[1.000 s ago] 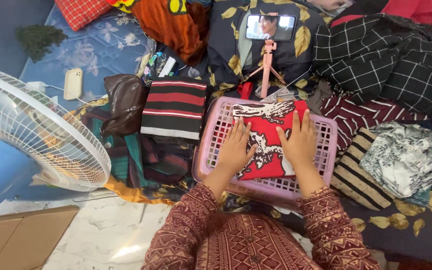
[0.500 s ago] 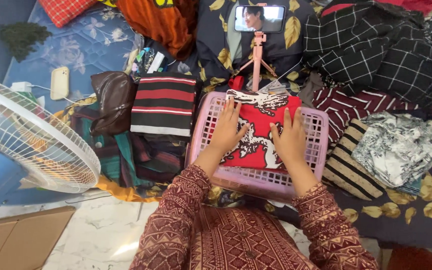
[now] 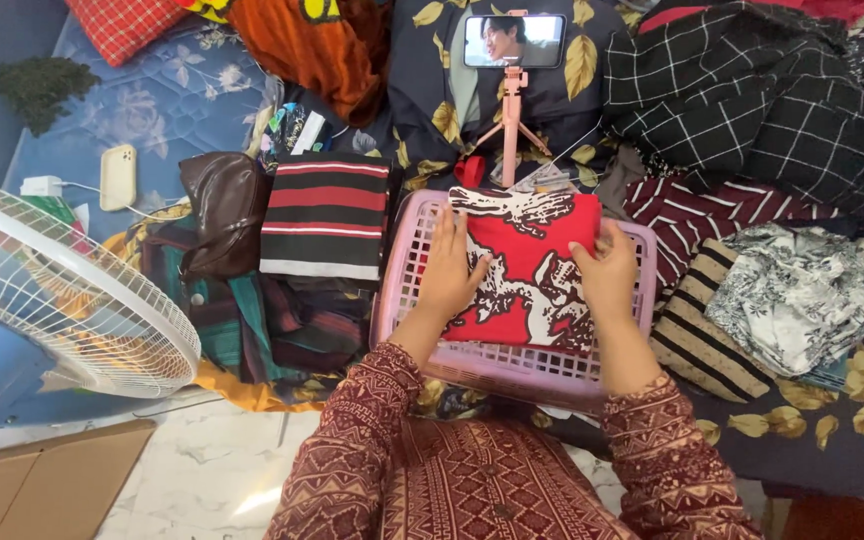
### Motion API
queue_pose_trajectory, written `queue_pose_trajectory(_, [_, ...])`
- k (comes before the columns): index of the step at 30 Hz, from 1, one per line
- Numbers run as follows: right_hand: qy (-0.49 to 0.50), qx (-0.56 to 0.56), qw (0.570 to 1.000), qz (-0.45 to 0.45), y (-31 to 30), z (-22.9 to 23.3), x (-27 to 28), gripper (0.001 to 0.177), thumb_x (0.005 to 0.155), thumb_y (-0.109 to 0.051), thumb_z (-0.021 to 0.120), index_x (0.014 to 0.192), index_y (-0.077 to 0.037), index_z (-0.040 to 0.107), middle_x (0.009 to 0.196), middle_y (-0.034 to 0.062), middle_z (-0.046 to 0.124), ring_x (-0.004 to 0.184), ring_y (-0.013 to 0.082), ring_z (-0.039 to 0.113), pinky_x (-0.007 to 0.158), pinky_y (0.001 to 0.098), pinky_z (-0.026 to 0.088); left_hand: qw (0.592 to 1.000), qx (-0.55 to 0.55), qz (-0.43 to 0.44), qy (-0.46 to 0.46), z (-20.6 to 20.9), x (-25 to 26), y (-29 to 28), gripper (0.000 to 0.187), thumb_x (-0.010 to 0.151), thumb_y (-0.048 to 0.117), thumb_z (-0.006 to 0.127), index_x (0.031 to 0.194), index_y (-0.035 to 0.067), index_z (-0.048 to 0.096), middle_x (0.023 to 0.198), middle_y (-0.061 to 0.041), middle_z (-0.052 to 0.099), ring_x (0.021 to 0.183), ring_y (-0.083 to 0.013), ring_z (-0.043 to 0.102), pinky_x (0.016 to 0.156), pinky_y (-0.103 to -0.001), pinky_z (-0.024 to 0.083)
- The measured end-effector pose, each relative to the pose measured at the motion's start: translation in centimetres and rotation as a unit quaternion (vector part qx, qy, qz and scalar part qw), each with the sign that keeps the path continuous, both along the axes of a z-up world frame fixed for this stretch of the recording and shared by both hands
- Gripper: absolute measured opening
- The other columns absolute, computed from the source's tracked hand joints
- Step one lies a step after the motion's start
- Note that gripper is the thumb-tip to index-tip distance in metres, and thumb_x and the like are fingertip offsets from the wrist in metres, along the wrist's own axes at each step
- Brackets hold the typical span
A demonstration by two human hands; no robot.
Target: Folding a red t-shirt and placing it into a plastic laundry basket while sitting on a mattress.
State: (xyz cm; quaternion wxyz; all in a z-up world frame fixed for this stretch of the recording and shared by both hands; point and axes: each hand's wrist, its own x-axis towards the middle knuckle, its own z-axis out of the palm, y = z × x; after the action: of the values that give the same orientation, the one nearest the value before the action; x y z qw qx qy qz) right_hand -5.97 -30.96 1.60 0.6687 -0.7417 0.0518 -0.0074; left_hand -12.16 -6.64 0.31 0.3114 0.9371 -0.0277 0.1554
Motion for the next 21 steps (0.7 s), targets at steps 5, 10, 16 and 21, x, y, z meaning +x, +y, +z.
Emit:
queue_pose_trajectory(5, [-0.088,-0.286,0.953,0.048,-0.8,-0.9,0.6,0.050,0.089,-0.017,0.078,0.129,0.006,0.058,0.115,0.0220,0.070,0.104,0.0380,0.069,0.089,0.0452,0.055,0.998,-0.048,0.021,0.042,-0.7,0.1,0.2,0.085,0.099,0.037,0.062,0.160,-0.006,0.021,0.169,-0.027,0.015,0.158,-0.0407,0.013,0.128,-0.046,0.016])
queue_pose_trajectory(10, [-0.146,-0.469,0.869,0.064,0.1,0.0,-0.1,0.037,0.099,-0.020,0.068,0.127,0.002,0.059,0.106,0.0250,0.068,0.095,0.0456,0.066,0.082,0.0531,0.052,0.998,-0.022,0.014,0.060,-0.6,0.3,0.3,0.085,0.099,0.040,0.062,0.160,-0.004,0.022,0.169,-0.027,0.016,0.159,-0.0397,0.014,0.128,-0.045,0.017])
queue_pose_trajectory(16, [-0.203,-0.477,0.852,0.066,0.3,0.7,-0.4,0.028,0.100,-0.012,0.061,0.124,0.003,0.055,0.111,0.0256,0.066,0.090,0.0461,0.065,0.076,0.0542,0.052,0.998,-0.022,-0.023,0.049,-0.2,-0.2,0.9,0.088,0.099,0.043,0.063,0.161,-0.004,0.022,0.169,-0.029,0.015,0.158,-0.0419,0.013,0.128,-0.046,0.015])
queue_pose_trajectory(21, [-0.242,-0.464,0.851,0.054,-0.4,-0.5,0.5,0.030,0.100,-0.013,0.061,0.125,0.004,0.055,0.113,0.0253,0.066,0.092,0.0470,0.066,0.075,0.0544,0.052,0.998,0.007,-0.056,0.015,-0.2,-0.2,1.1,0.090,0.098,0.050,0.062,0.160,-0.003,0.024,0.168,-0.029,0.017,0.159,-0.0410,0.016,0.129,-0.049,0.014])
